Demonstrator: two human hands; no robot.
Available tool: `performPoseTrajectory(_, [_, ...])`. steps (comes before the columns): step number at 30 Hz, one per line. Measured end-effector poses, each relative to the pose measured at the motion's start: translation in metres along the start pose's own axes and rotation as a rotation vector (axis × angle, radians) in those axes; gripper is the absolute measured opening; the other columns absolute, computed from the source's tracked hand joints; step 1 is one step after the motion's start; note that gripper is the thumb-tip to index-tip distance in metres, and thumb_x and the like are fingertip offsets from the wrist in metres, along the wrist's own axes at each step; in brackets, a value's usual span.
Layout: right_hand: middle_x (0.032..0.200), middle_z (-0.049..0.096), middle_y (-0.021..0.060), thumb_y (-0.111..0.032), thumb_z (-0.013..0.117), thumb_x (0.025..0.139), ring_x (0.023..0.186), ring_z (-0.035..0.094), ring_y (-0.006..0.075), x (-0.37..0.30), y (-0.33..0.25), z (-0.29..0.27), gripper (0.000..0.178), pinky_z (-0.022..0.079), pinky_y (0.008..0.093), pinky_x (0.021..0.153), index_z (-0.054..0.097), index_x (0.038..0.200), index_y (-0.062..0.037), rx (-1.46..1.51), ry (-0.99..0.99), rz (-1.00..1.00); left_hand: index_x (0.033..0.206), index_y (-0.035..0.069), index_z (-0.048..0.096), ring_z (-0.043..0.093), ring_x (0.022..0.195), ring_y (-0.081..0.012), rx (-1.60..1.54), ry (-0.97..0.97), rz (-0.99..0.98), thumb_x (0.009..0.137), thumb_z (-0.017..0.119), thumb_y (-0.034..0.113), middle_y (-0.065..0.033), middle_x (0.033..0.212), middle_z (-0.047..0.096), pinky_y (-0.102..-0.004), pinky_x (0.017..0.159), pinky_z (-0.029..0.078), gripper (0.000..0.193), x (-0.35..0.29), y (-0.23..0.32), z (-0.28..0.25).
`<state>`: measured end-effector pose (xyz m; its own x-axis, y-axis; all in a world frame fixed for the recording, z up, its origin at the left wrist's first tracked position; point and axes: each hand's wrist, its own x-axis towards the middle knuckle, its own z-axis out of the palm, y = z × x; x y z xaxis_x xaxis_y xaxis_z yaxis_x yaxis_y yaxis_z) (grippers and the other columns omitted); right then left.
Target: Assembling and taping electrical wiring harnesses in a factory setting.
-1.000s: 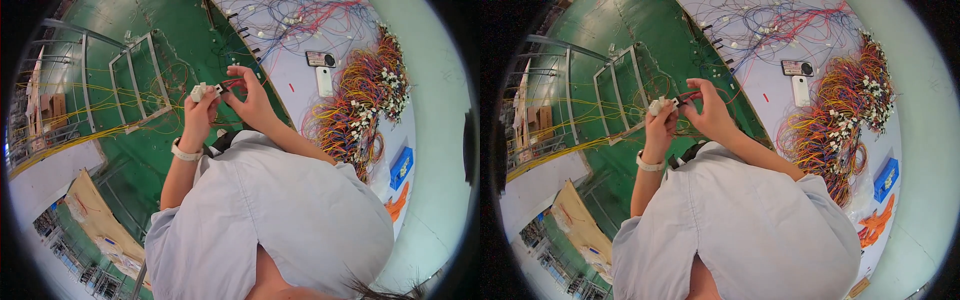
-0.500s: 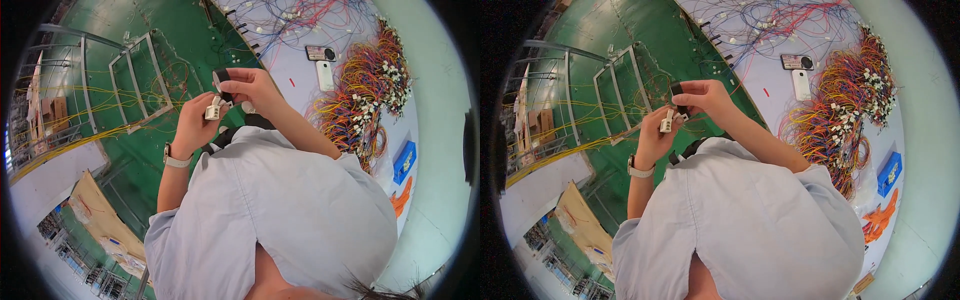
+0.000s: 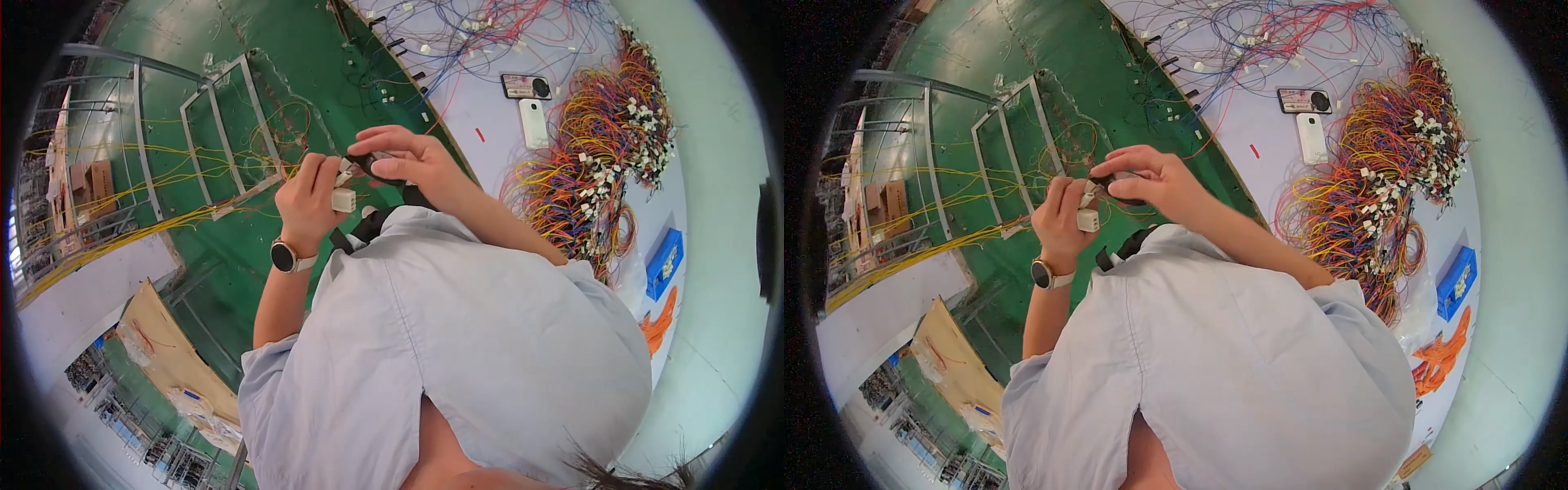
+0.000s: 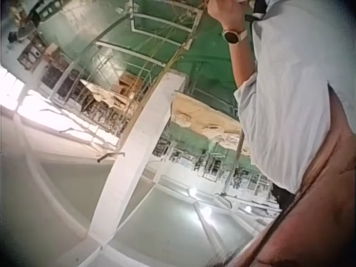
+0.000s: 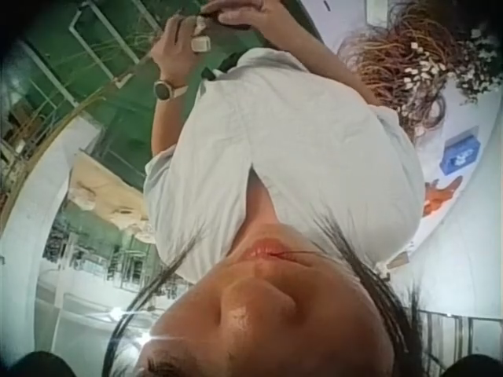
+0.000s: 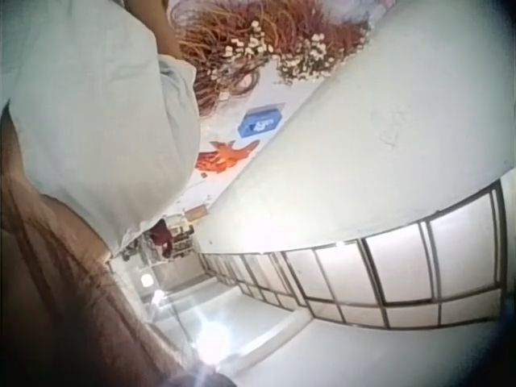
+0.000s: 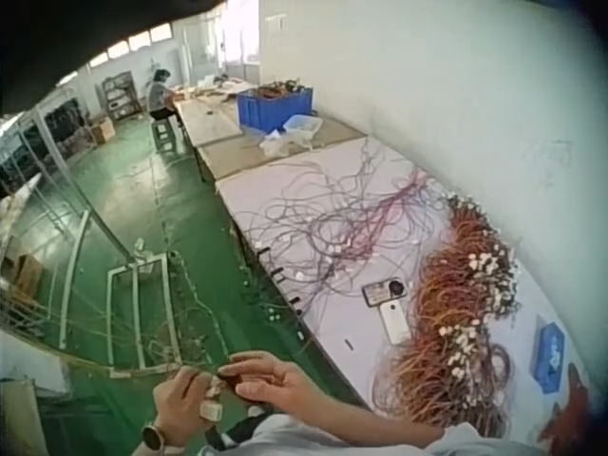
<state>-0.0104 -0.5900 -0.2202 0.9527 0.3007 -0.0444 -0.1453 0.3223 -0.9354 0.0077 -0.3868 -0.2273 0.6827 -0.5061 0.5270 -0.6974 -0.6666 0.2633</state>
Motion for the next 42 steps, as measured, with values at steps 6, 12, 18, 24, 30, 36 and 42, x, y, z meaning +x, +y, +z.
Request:
performPoseTrajectory(6, [0.127, 0.045, 0.0104, -0.010, 0.055, 0.089, 0.086, 0.065, 0.0141, -0.008, -0.011, 0.016, 0.020, 0.052, 0.0258, 0.071, 0.056, 0.108, -0.0014, -0.126, 0.206, 0.129, 0.088, 0.006, 0.059, 0.059, 0.065, -0.0239, 0.027, 0.160, -0.158, 0.073, 0.071, 0.009, -0.0076, 0.079, 0.057, -0.0316, 0.050, 0.046, 0.020, 0.008, 0.012, 0.007])
performPoseTrajectory(12, [0.124, 0.045, 0.0111, -0.013, 0.058, 0.086, 0.088, 0.061, 0.0148, 0.007, 0.006, 0.007, 0.016, 0.051, 0.0277, 0.073, 0.061, 0.096, -0.0009, -0.412, 0.232, -0.144, 0.082, 0.001, 0.057, 0.051, 0.059, -0.0197, -0.334, 0.268, -0.394, 0.084, 0.065, 0.007, -0.0085, 0.072, 0.051, -0.0273, 0.052, 0.041, 0.011, 0.014, 0.031, 0.019])
performPoseTrajectory(18, [0.127, 0.046, 0.0079, -0.013, 0.061, 0.086, 0.091, 0.059, 0.0104, 0.015, -0.005, -0.001, 0.015, 0.049, 0.0280, 0.080, 0.063, 0.093, 0.0005, -0.283, 0.165, -0.001, 0.089, -0.003, 0.055, 0.044, 0.062, -0.0057, -1.001, 0.293, -0.708, 0.095, 0.053, 0.009, -0.0004, 0.080, 0.050, -0.0211, 0.052, 0.034, 0.013, 0.002, 0.032, 0.028])
performPoseTrajectory(24, [0.128, 0.048, 0.0076, -0.016, 0.061, 0.087, 0.089, 0.059, 0.0097, 0.017, -0.005, -0.004, 0.017, 0.050, 0.0267, 0.077, 0.064, 0.089, 0.0013, 0.009, 0.103, 0.159, 0.096, -0.001, 0.058, 0.039, 0.056, -0.0008, -1.254, 0.295, -0.774, 0.096, 0.054, 0.011, -0.0007, 0.084, 0.052, -0.0189, 0.044, 0.025, 0.013, -0.001, 0.032, 0.025])
performPoseTrajectory(30, [0.127, 0.049, 0.0080, -0.016, 0.060, 0.088, 0.089, 0.059, 0.0097, 0.012, -0.008, 0.006, 0.018, 0.049, 0.0268, 0.079, 0.064, 0.091, 0.0017, -0.406, 0.149, -0.048, 0.103, 0.000, 0.058, 0.035, 0.055, -0.0009, -1.526, 0.396, -0.963, 0.095, 0.056, 0.010, -0.0003, 0.091, 0.054, -0.0173, 0.044, 0.023, 0.014, -0.006, 0.035, 0.025])
performPoseTrajectory(36, [0.125, 0.051, 0.0085, -0.015, 0.061, 0.087, 0.091, 0.060, 0.0118, 0.013, -0.008, 0.007, 0.018, 0.047, 0.0273, 0.081, 0.063, 0.090, 0.0023, -0.109, 0.124, 0.099, 0.106, 0.000, 0.058, 0.035, 0.058, -0.0001, -1.580, 0.415, -0.947, 0.094, 0.057, 0.013, 0.0014, 0.083, 0.053, -0.0170, 0.044, 0.023, 0.017, -0.006, 0.036, 0.025])
performPoseTrajectory(42, [0.127, 0.052, 0.0112, -0.015, 0.064, 0.082, 0.105, 0.057, 0.0193, -0.001, -0.015, 0.020, 0.018, 0.047, 0.0305, 0.086, 0.064, 0.090, 0.0011, -0.606, 0.227, -0.139, 0.101, 0.002, 0.058, 0.035, 0.053, 0.0004, -1.369, 0.428, -0.860, 0.095, 0.057, 0.017, 0.0038, 0.077, 0.051, -0.0172, 0.042, 0.024, 0.016, 0.005, 0.046, 0.023])
